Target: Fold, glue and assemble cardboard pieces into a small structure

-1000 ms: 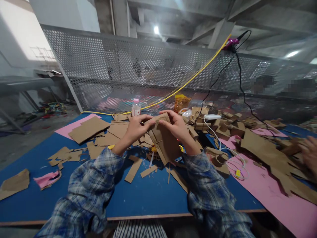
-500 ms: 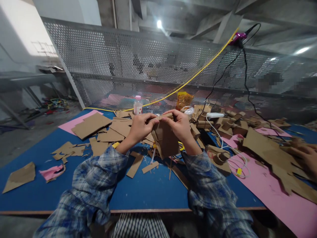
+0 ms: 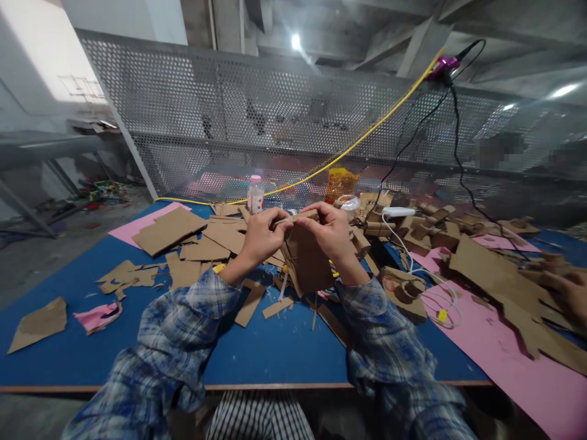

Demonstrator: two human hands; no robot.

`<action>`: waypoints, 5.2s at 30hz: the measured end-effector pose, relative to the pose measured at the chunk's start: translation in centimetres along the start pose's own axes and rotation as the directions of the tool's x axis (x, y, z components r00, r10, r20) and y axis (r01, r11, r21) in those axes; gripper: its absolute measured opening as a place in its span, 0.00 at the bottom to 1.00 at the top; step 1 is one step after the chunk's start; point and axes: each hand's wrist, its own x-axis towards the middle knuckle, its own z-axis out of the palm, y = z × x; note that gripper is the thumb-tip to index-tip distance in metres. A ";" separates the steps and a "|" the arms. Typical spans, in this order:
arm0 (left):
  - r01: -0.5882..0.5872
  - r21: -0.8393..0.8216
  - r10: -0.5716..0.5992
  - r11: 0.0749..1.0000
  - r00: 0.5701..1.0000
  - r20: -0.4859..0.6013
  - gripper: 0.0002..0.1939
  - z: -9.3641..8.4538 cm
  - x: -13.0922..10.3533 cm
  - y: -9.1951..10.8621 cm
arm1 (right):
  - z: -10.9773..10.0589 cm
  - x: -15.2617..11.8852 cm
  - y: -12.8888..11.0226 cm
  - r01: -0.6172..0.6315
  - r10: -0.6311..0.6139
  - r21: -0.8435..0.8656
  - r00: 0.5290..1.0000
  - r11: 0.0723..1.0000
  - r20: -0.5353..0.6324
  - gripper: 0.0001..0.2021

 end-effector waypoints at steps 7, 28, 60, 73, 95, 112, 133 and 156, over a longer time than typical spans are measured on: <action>-0.001 -0.052 0.005 0.999 0.997 0.074 0.12 -0.1 0.4 -0.1 | 0.1 0.3 0.6 -0.037 0.036 -0.008 0.999 0.999 -0.032 0.13; 0.026 -0.047 -0.018 0.999 0.986 0.164 0.11 -2.3 1.4 -0.2 | -0.1 0.7 1.8 -0.059 0.057 0.006 0.981 0.998 0.183 0.11; -0.428 0.612 0.241 0.665 0.898 0.368 0.12 -1.0 -0.1 0.3 | -0.1 -0.2 0.4 0.501 -0.383 -0.425 0.861 0.754 0.334 0.03; -0.340 0.554 0.241 0.760 0.939 0.245 0.08 -0.5 -0.3 -0.6 | 0.2 -0.4 0.9 0.470 -0.384 -0.412 0.881 0.781 0.277 0.04; -0.035 -0.120 0.050 0.992 0.991 0.128 0.07 -1.8 1.2 -0.1 | -1.5 0.3 -0.1 0.199 -0.199 -0.165 0.980 0.966 0.015 0.04; 0.210 -0.425 -0.121 0.881 0.966 0.228 0.10 -2.2 0.7 0.8 | -0.5 -1.2 -2.2 0.192 -0.198 -0.076 0.977 0.978 -0.079 0.02; 0.033 -0.309 -0.021 0.950 0.999 0.042 0.16 -1.5 1.4 -0.8 | -2.6 1.0 0.0 0.183 -0.189 -0.137 0.981 0.974 -0.035 0.05; -0.215 0.119 0.214 0.969 0.977 0.024 0.07 -0.6 0.5 -0.7 | 0.3 -0.3 1.4 0.444 -0.405 -0.460 0.895 0.769 0.186 0.07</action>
